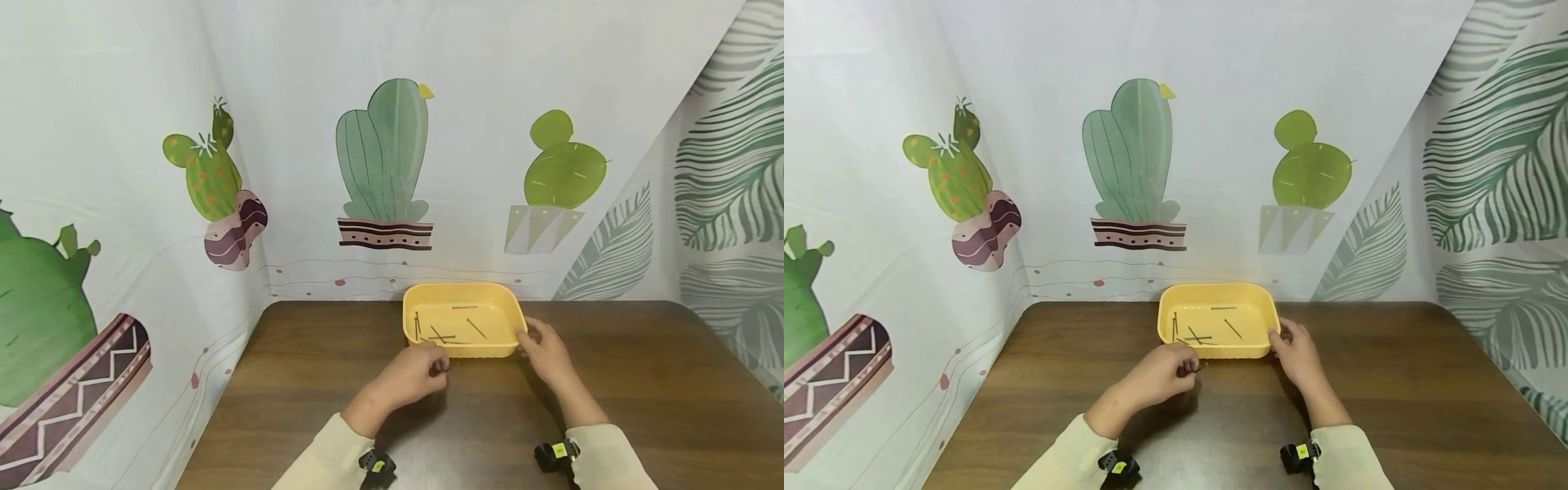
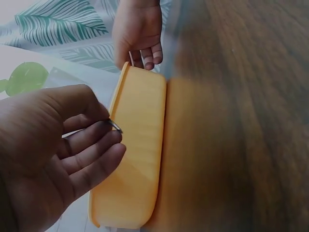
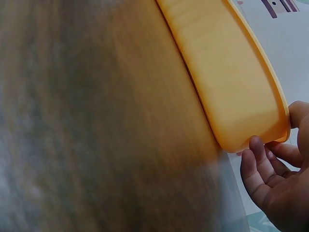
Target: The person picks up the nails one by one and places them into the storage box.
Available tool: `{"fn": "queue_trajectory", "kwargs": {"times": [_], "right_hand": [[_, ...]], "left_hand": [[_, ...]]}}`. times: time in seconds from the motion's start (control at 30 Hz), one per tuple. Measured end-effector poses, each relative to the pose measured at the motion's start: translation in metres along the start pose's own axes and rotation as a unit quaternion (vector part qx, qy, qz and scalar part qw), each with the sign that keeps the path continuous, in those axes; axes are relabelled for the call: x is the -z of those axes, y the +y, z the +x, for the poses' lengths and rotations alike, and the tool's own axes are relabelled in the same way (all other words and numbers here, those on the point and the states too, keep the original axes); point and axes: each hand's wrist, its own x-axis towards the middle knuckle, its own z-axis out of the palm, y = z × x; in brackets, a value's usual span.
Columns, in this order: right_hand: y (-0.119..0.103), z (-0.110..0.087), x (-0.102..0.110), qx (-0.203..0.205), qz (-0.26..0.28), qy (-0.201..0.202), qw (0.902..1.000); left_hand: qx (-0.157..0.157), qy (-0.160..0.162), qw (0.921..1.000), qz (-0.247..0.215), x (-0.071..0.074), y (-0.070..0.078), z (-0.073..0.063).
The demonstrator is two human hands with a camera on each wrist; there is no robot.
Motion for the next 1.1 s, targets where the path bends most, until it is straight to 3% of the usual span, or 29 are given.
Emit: {"fn": "queue_trajectory", "kwargs": {"times": [0.17, 0.27, 0.53, 0.87, 1.1], "right_hand": [[0.001, 0.0, 0.0, -0.001, -0.002, -0.001, 1.0], [0.0, 0.001, 0.001, -0.001, -0.008, -0.002, 1.0], [0.0, 0.001, 0.002, -0.006, -0.005, -0.005, 1.0], [0.002, 0.001, 0.004, 0.001, -0.002, -0.002, 1.0], [0.0, 0.001, 0.002, -0.002, -0.001, -0.006, 1.0]], "left_hand": [[0.005, 0.053, 0.9985, -0.015, 0.001, -0.002, 0.001], [0.022, 0.077, 0.9957, -0.047, 0.002, -0.004, 0.002], [0.077, 0.134, 0.9786, -0.136, 0.005, -0.007, 0.009], [0.091, 0.182, 0.9696, -0.136, 0.012, -0.014, 0.024], [0.102, 0.192, 0.9673, -0.13, 0.013, -0.021, 0.032]]}}
